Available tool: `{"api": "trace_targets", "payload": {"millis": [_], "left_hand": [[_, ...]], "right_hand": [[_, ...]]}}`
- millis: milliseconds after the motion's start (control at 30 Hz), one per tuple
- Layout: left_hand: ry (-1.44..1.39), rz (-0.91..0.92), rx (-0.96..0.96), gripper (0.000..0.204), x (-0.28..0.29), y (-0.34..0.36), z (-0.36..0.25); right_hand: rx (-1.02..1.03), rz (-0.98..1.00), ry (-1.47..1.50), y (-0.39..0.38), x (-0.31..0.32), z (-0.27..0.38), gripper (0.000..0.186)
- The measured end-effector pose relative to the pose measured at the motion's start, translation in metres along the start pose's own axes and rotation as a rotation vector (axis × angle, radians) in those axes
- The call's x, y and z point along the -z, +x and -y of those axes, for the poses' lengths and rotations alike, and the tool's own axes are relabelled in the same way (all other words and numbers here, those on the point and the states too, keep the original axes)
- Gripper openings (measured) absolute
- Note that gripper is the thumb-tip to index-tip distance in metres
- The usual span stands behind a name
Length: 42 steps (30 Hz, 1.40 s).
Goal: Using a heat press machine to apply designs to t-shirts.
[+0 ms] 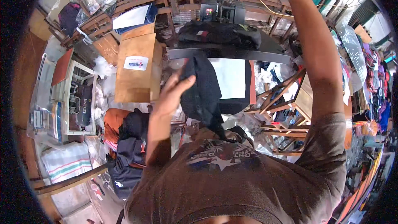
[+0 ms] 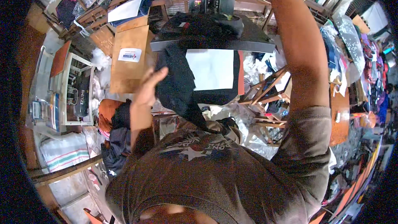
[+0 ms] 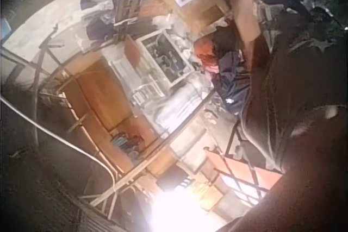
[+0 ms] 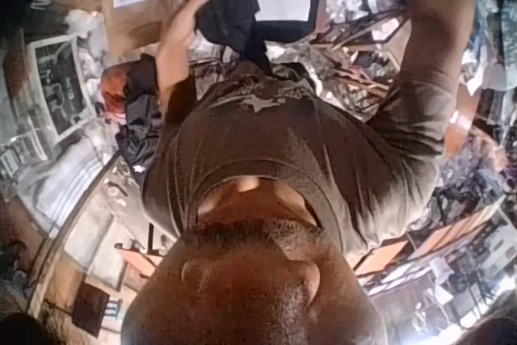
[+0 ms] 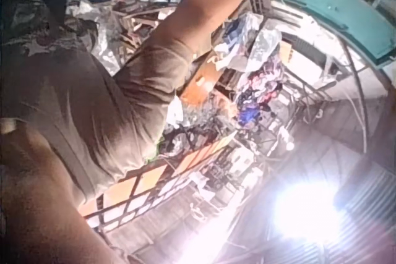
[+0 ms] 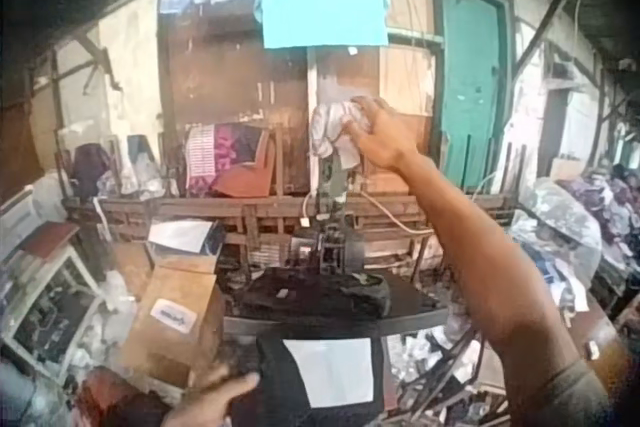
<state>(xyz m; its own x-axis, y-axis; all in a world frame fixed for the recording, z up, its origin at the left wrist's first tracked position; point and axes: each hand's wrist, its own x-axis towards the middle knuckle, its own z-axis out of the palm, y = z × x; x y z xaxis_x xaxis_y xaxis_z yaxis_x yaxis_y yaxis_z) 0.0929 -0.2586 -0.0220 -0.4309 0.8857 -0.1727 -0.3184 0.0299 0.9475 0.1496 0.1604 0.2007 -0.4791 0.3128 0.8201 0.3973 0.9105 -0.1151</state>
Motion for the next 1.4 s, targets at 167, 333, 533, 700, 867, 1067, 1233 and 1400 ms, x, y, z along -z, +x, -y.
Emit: {"api": "trace_targets", "payload": {"millis": [167,333,533,700,867,1067,1233,1400], "left_hand": [[-0.331,-0.051,0.133,0.043,-0.005,0.008,0.088],[-0.859,0.060,0.201,0.049,-0.011,0.014,0.127],[-0.963,-0.001,0.379,0.043,-0.003,0.042,0.153],[-0.416,-0.159,0.509,0.051,0.006,0.066,0.183],[1.010,-0.296,-0.132,0.065,0.021,0.066,0.215],[1.331,-0.174,-0.381,0.074,0.024,0.026,0.254],[1.432,-0.210,-0.257,0.072,0.015,0.009,0.252],[1.475,-0.194,-0.176,0.073,0.013,0.002,0.245]], "right_hand": [[0.037,-0.079,0.066,-0.022,0.022,0.038,0.064],[0.618,0.402,0.595,-0.187,0.073,0.128,0.054],[0.110,0.979,0.816,-0.360,0.023,0.132,0.071],[-0.325,0.900,1.112,-0.453,-0.027,0.093,0.065],[-0.904,0.370,0.682,-0.489,-0.097,0.024,0.033],[-0.642,0.873,0.134,-0.456,-0.153,0.040,0.038],[0.415,0.867,0.490,-0.504,-0.162,0.086,0.082],[0.091,0.593,0.012,-0.468,-0.249,0.002,0.044]]}}
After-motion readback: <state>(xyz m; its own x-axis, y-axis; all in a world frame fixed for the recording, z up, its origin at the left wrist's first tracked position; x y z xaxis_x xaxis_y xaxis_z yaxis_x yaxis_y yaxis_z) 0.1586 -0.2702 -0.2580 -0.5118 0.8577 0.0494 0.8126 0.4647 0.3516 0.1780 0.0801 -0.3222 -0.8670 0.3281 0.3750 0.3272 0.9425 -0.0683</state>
